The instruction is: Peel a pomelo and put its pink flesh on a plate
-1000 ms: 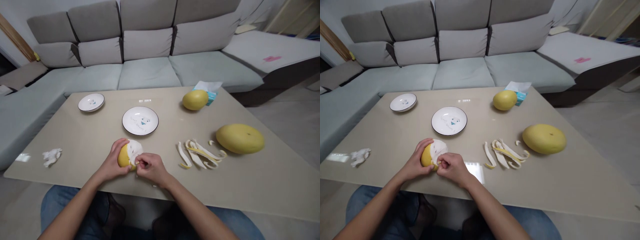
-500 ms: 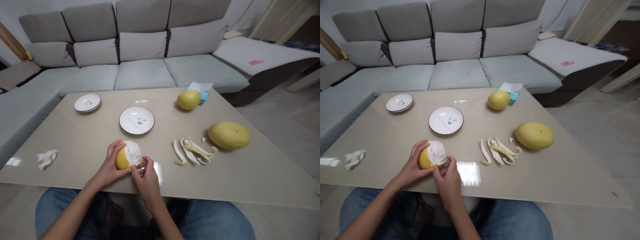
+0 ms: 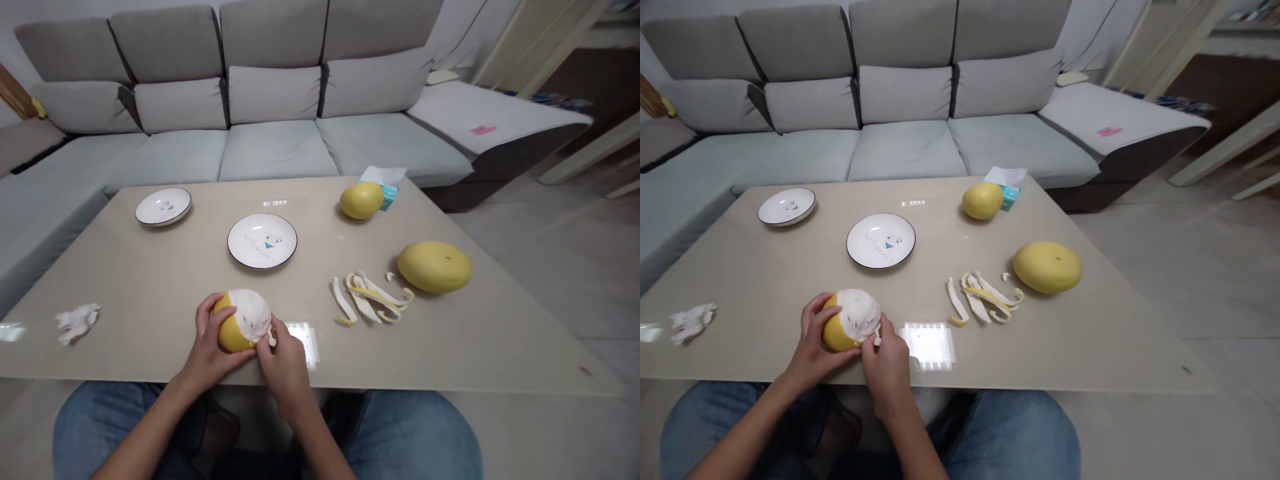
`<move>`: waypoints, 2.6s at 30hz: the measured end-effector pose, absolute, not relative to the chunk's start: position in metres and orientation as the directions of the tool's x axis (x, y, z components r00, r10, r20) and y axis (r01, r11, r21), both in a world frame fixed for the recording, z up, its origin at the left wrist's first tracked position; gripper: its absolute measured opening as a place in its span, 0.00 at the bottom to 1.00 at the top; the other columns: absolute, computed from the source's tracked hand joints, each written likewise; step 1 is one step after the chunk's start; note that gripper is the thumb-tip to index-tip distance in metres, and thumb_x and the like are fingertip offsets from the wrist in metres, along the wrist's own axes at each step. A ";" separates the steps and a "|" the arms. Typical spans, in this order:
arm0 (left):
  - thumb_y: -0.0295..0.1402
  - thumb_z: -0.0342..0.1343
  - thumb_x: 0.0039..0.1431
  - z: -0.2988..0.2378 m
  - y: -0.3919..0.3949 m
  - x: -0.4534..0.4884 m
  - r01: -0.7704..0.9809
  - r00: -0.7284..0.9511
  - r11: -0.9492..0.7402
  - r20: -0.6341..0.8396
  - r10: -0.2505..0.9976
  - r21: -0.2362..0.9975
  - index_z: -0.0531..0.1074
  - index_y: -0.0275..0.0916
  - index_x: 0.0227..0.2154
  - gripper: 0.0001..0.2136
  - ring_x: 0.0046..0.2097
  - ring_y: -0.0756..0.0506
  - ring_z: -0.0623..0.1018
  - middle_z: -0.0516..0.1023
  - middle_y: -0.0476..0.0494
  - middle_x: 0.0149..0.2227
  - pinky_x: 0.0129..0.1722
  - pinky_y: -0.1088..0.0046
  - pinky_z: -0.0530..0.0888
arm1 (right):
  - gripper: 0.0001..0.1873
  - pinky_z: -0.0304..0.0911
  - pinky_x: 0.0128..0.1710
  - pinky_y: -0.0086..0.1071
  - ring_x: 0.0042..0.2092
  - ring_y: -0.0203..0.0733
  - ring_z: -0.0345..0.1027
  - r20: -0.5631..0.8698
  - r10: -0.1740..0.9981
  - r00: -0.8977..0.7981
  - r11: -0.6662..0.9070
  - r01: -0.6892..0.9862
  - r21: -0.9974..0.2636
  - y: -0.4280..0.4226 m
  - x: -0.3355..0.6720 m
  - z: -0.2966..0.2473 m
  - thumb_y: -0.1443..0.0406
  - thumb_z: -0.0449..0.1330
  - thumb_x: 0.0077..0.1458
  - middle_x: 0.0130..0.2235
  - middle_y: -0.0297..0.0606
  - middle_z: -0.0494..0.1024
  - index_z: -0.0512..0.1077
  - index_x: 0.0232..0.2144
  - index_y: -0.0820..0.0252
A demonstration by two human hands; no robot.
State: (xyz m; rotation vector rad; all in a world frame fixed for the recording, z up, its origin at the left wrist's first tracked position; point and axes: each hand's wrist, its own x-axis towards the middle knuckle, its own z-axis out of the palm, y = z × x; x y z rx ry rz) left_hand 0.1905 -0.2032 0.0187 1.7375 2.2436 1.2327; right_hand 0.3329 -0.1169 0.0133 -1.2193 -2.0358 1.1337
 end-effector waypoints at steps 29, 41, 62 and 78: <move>0.39 0.67 0.48 0.028 -0.204 0.166 0.696 -0.409 0.114 0.261 0.874 0.709 0.56 0.49 0.57 0.35 0.65 0.34 0.59 0.55 0.37 0.62 0.62 0.47 0.62 | 0.14 0.58 0.30 0.27 0.29 0.39 0.71 0.037 0.822 -0.569 0.330 0.423 -0.844 -0.097 0.327 0.025 0.72 0.52 0.58 0.30 0.40 0.82 0.78 0.32 0.60; 0.42 0.59 0.56 0.060 -0.181 0.160 0.764 -0.501 0.328 0.191 0.844 0.556 0.69 0.42 0.50 0.20 0.55 0.37 0.71 0.70 0.39 0.52 0.57 0.52 0.68 | 0.23 0.67 0.35 0.33 0.37 0.48 0.78 0.246 0.810 -0.533 0.516 0.446 -0.732 -0.134 0.310 0.024 0.69 0.51 0.57 0.40 0.46 0.83 0.72 0.53 0.67; 0.39 0.62 0.54 0.054 -0.183 0.156 0.825 -0.401 0.211 0.280 0.872 0.524 0.69 0.42 0.47 0.18 0.53 0.38 0.72 0.72 0.40 0.50 0.55 0.56 0.69 | 0.15 0.59 0.30 0.29 0.31 0.42 0.76 0.209 0.788 -0.579 0.536 0.480 -0.695 -0.112 0.312 0.024 0.71 0.53 0.58 0.33 0.40 0.83 0.77 0.44 0.62; 0.35 0.62 0.54 0.052 -0.191 0.150 0.824 -0.359 0.140 0.315 0.878 0.549 0.68 0.42 0.48 0.18 0.52 0.39 0.72 0.72 0.40 0.49 0.53 0.58 0.70 | 0.08 0.57 0.27 0.26 0.26 0.38 0.73 0.263 0.854 -0.449 0.473 0.458 -0.753 -0.111 0.307 0.006 0.67 0.59 0.57 0.26 0.38 0.81 0.77 0.28 0.61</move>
